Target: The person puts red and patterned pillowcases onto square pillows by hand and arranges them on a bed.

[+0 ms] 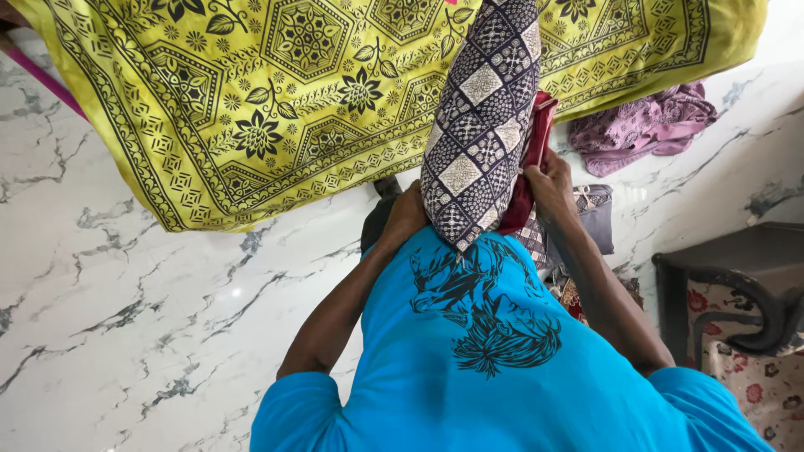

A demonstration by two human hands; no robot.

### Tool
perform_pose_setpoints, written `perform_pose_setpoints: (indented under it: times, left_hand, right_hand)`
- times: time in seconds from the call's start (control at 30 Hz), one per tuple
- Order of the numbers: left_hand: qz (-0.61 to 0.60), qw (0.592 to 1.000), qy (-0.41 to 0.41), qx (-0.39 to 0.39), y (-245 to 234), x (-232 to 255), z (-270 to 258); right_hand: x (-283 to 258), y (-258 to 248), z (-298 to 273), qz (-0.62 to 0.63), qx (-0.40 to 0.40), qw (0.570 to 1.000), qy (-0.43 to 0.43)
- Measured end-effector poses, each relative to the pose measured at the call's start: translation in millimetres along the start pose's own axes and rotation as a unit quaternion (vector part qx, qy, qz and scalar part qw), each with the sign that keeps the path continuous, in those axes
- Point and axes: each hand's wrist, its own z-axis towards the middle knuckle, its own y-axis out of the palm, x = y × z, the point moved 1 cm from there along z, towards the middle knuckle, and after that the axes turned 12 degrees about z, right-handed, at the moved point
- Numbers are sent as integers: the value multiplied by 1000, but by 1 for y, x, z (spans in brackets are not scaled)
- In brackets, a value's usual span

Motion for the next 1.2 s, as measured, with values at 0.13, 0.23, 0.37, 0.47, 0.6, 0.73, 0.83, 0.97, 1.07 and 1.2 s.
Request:
perform_pose_setpoints:
  times: [0.13, 0.23, 0.37, 0.47, 0.6, 0.73, 0.83, 0.97, 1.07, 1.2]
  left_hand:
    - [35, 996, -75, -23, -14, 22, -27]
    - [-109, 990, -76, -40, -33, 36, -34]
    - [-30, 998, 5, 49, -38, 51, -21]
    - [-3, 983, 70, 168, -40, 71, 16]
    - [23, 958, 149, 244, -50, 83, 63]
    - [69, 971, 147, 177, -50, 74, 74]
    - [94, 979, 171, 60, -35, 63, 70]
    - [97, 976, 188, -40, 4, 74, 67]
    - [48, 979, 190, -58, 13, 72, 71]
    - [29, 980, 177, -84, 21, 72, 82]
  right_hand:
    - [-18, -13, -28, -201, 35, 979, -24]
    - [-26, -14, -41, -278, 39, 959, -28]
    - [-25, -11, -47, -326, 67, 940, -81]
    - [-36, 1, -33, -187, 128, 968, -110]
    - [-42, 1, -31, -201, 73, 962, -172]
    - [15, -26, -36, -71, -6, 997, 14]
    - [82, -75, -33, -195, -121, 969, 88]
    - [85, -155, -3, -224, -313, 906, 177]
    - [25, -163, 22, -455, -230, 811, -287]
    - [-3, -120, 46, -58, -359, 915, -174]
